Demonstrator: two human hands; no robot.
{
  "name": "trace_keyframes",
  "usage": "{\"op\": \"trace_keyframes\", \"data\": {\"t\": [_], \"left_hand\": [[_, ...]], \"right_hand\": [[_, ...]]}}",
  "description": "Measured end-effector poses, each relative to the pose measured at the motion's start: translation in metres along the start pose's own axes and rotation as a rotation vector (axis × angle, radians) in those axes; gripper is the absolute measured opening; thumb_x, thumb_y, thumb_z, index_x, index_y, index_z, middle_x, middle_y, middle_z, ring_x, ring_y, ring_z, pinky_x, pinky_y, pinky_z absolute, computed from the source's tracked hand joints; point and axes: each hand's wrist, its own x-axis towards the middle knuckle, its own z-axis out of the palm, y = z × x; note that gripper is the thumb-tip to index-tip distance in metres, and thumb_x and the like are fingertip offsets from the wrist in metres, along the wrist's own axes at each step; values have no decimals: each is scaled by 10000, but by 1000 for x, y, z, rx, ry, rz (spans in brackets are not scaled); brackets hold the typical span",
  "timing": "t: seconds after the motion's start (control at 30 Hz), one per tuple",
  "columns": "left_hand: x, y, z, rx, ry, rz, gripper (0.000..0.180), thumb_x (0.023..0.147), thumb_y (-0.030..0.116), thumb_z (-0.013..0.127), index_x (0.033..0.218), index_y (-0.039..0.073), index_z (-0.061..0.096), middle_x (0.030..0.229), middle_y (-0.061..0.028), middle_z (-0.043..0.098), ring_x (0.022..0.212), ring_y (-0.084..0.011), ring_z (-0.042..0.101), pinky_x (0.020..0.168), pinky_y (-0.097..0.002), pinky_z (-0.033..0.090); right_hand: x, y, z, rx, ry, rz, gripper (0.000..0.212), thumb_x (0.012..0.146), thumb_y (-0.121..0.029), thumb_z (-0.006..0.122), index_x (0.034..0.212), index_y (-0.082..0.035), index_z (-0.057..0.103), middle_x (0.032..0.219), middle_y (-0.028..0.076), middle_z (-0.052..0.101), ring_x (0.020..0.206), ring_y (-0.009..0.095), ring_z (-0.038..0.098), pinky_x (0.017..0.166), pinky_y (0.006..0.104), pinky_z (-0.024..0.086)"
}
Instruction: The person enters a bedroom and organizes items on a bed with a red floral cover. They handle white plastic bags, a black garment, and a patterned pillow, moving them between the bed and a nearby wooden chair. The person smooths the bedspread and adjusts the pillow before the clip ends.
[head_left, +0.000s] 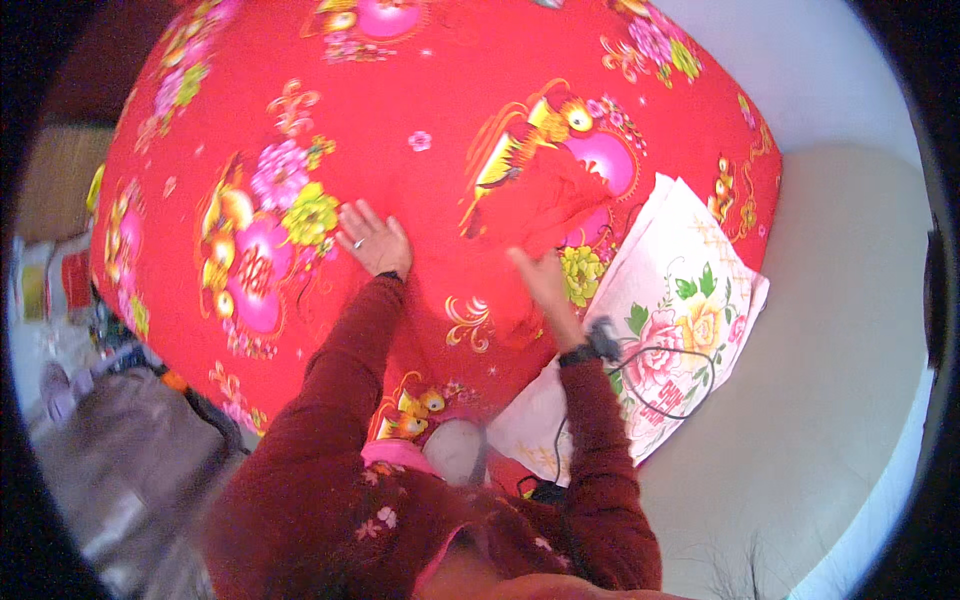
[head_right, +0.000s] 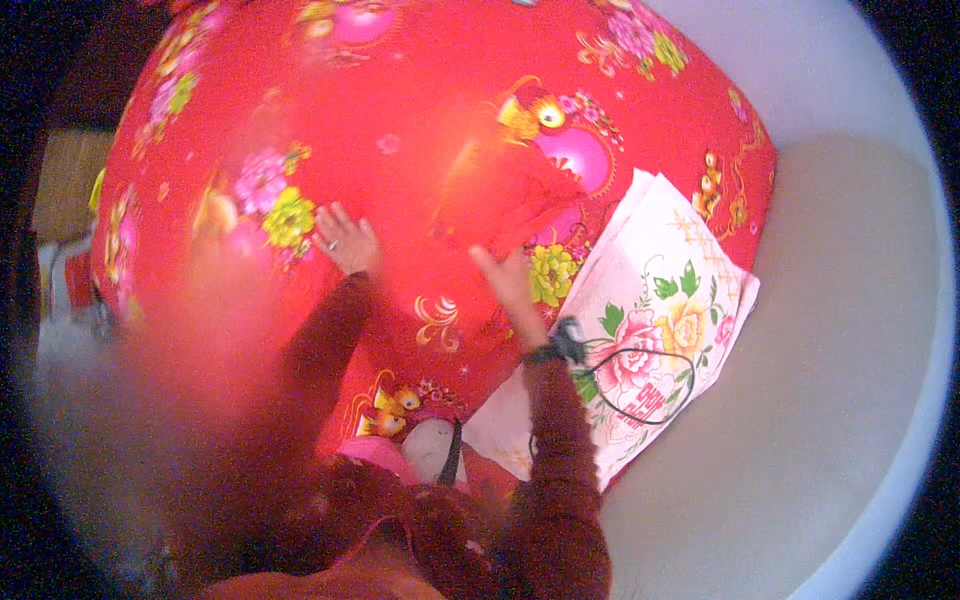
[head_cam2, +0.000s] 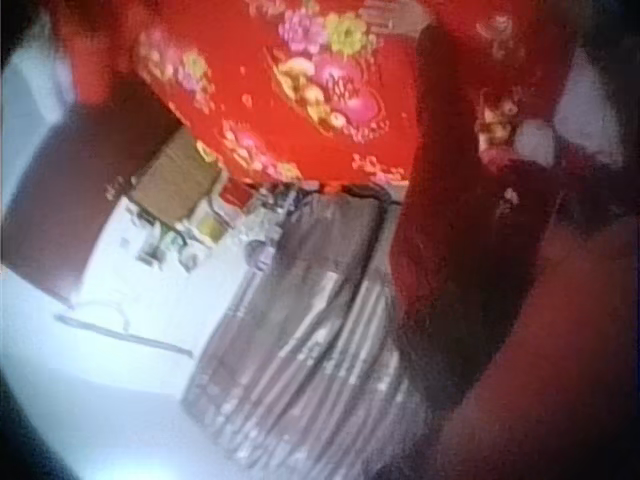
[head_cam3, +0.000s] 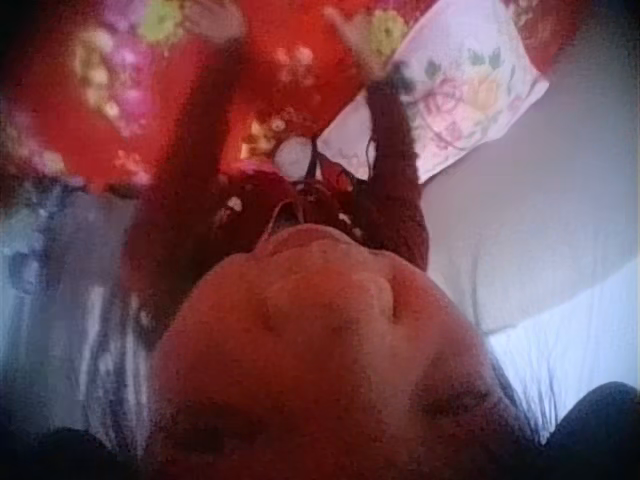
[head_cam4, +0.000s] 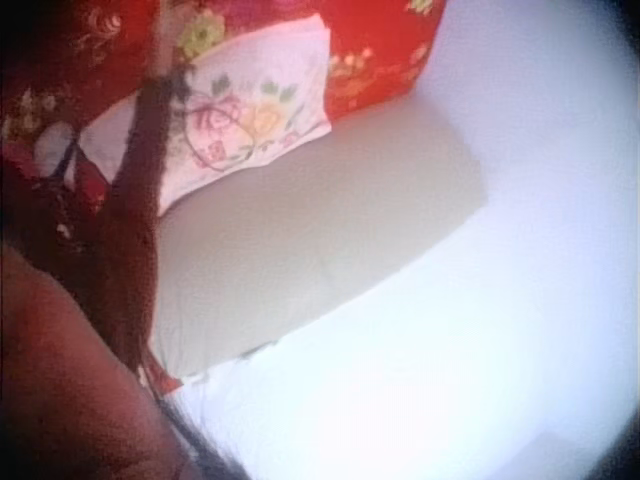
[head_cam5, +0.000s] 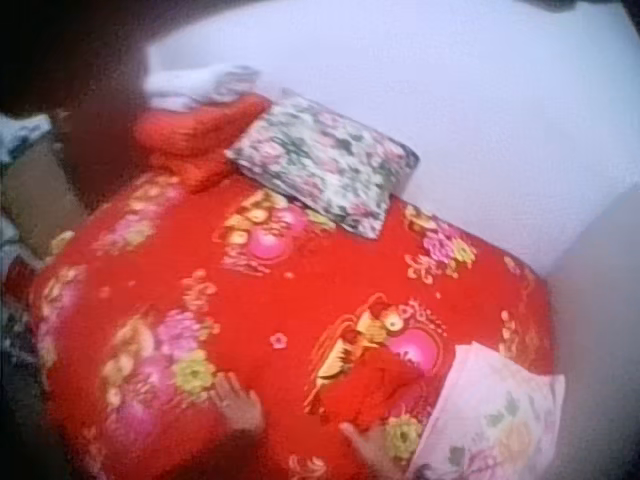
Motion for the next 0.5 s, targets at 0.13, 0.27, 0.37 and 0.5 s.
{"op": "trace_keyframes", "data": {"t": [0.13,0.27,0.37,0.5], "left_hand": [[11,-17,-31,-256,-152,-11,561,870,335,465,1321,14,375,1408,-208,297,1310,-330,276,1053,-529,188],[7,-58,-103,-910,-342,-184,453,891,316,471,1222,7,472,1231,-206,501,1148,-306,486,945,-437,378],[-33,-102,-179,-1265,-347,-64,382,898,289,488,1134,-8,533,1040,-184,607,997,-275,584,843,-350,454],[-101,-176,-263,-1310,-741,29,304,898,246,495,1021,-19,580,923,-115,640,872,-191,606,778,-314,468]], "right_hand": [[-54,-58,53,-170,-298,-69,493,759,-423,656,730,64,590,513,118,562,474,257,567,444,399,426],[-185,-86,42,218,-908,41,319,781,-366,668,766,-52,609,543,-10,501,437,98,438,385,289,337],[-239,-84,36,359,-915,326,193,793,-293,659,837,-108,623,567,-44,487,440,82,413,383,269,304],[-176,-93,-20,-91,-599,-315,158,760,-238,637,691,-99,605,502,9,455,424,158,439,400,319,325]]}}
